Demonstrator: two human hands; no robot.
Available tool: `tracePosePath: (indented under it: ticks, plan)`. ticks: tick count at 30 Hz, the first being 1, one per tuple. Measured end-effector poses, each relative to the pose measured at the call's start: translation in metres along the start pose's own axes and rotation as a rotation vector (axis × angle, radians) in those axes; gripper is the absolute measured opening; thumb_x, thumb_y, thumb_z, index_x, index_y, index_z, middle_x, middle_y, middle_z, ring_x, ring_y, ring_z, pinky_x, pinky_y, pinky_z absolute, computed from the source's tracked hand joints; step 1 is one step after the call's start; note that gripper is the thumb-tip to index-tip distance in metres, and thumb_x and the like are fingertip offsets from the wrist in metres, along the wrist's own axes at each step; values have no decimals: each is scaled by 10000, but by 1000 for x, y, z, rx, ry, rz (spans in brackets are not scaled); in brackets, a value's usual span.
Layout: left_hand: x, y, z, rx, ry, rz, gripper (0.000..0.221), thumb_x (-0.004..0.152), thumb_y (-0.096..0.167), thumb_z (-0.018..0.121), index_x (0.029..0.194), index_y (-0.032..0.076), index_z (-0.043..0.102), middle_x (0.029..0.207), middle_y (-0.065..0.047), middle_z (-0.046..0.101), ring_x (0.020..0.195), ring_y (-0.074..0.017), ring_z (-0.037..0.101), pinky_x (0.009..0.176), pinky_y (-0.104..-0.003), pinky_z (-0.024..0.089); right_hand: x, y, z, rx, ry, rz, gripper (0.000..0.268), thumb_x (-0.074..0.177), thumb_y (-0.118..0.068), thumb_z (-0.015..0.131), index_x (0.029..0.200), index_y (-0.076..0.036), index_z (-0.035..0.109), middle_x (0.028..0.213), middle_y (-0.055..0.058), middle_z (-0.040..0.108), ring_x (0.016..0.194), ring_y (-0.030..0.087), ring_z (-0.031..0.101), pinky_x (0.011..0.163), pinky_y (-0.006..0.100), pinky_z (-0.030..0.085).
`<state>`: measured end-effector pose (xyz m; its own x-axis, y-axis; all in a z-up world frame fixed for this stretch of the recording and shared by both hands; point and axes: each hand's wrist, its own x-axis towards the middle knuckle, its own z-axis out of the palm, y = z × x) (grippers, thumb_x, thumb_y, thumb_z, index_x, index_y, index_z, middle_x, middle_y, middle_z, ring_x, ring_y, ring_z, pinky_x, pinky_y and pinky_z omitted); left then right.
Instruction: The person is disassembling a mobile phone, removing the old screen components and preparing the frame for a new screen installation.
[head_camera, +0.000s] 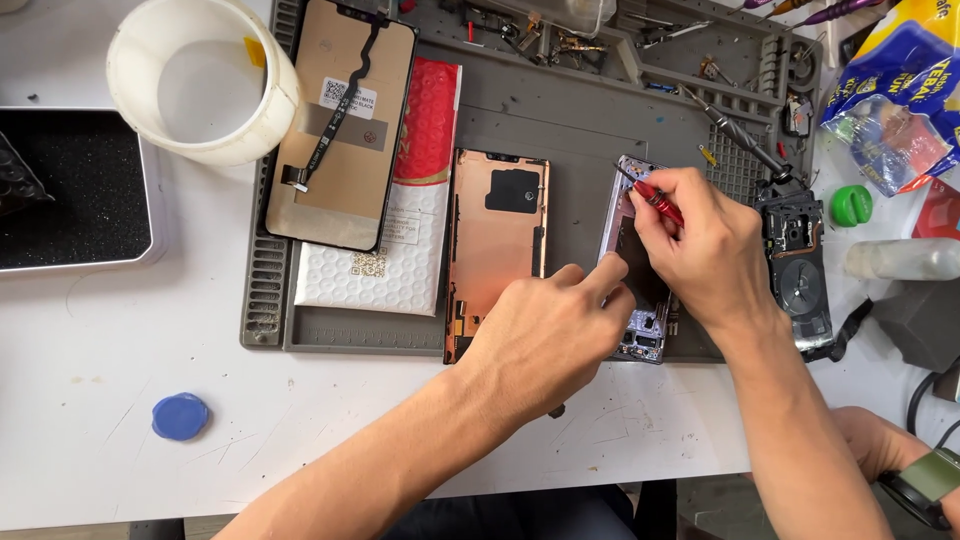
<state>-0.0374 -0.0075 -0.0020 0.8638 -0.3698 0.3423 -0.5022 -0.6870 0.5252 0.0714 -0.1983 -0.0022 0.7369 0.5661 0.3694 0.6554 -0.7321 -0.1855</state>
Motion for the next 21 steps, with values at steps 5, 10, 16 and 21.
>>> tracePosePath:
  ticks: [5, 10, 16, 21]
  plan:
    - [1, 0, -2, 2, -40, 7, 207, 784, 1, 784, 987, 37, 766, 1044, -140, 674, 770, -271, 758, 516, -351, 594, 2, 1, -2, -20, -57, -30, 56, 1055, -30, 731, 1042, -30, 676, 586, 65, 555, 553, 258, 619, 558, 337, 524]
    - [-3, -3, 20, 96, 71, 28, 277, 640, -113, 650, 781, 120, 606, 933, -43, 548, 560, -189, 484, 292, -357, 347, 0, -1, -11, -88, -109, -119, 94, 1046, 3, 756, 1075, 35, 673, 822, 94, 674, 612, 202, 580, 550, 356, 476]
    - [-3, -3, 19, 101, 63, 30, 295, 605, -102, 692, 788, 119, 624, 951, -46, 565, 565, -187, 493, 292, -349, 364, 7, -11, -19, 51, -82, -107, 86, 1025, 69, 798, 994, 72, 717, 874, 140, 720, 663, 201, 589, 601, 312, 470]
    - [-5, -4, 17, 94, 48, 31, 314, 591, -91, 717, 801, 124, 629, 977, -52, 582, 574, -186, 511, 303, -350, 387, 3, -12, -18, 76, -49, -168, 49, 1022, 100, 755, 1044, 141, 739, 987, 232, 760, 816, 285, 716, 723, 347, 581]
